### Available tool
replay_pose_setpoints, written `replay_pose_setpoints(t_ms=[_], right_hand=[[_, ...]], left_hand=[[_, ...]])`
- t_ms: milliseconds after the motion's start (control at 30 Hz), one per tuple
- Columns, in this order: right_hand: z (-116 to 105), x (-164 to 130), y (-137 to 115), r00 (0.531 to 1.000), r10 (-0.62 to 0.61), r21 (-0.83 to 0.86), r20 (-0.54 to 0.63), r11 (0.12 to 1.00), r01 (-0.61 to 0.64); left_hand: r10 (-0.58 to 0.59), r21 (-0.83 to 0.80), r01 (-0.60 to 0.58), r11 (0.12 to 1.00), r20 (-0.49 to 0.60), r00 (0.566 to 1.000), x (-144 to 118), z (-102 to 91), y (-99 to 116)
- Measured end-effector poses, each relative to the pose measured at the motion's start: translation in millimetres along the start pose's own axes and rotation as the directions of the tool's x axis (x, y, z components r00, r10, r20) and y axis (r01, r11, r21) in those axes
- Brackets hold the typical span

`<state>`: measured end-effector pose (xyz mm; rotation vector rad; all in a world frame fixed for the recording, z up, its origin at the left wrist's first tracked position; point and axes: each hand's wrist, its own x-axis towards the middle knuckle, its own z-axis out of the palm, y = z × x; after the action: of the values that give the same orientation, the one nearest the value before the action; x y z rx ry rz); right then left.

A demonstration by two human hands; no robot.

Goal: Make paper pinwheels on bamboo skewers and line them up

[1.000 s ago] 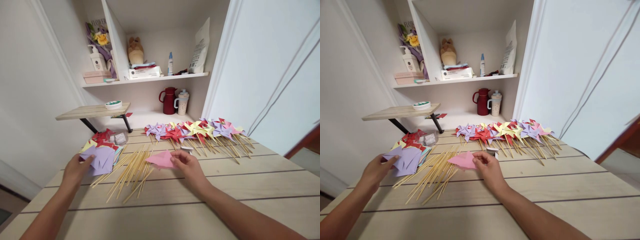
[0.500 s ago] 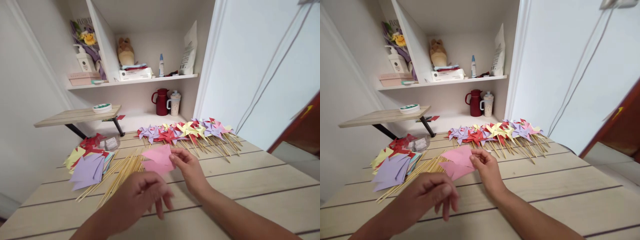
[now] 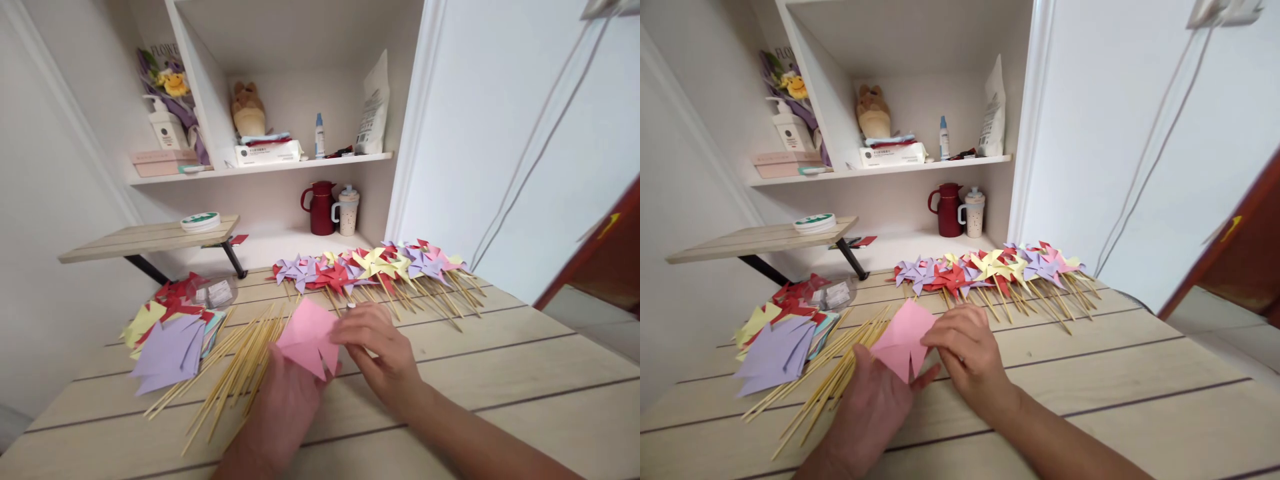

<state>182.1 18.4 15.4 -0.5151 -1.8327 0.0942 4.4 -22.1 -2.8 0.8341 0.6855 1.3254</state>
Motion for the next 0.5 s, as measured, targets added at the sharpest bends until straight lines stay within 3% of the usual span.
replay_pose_setpoints(t_ms=[67,233,400,500], right_hand=[[2,-1,0,0.998,-0.058,-0.039,0.029,0.997,0.059],[5,-2,1,0.993,-0.102,-0.09,0.06,0.99,0.107],[7,-3,1,0.99,-0.117,-0.095,0.079,0.988,0.125],[9,-4,0,0.988,-0.122,-0.091,0.098,0.987,0.131]], left_hand=[[0.019,-0.045,-0.019,0.999,0.011,1.0,0,-1.1,13],[0.017,-0.349,0.005,0.937,0.062,0.998,1,-2.0,31],[0.029,-0.403,-0.005,0.915,0.052,0.998,3,-0.5,26],[-0.002,-0.379,-0.002,0.925,-0.011,1.0,5,-2.7,23]])
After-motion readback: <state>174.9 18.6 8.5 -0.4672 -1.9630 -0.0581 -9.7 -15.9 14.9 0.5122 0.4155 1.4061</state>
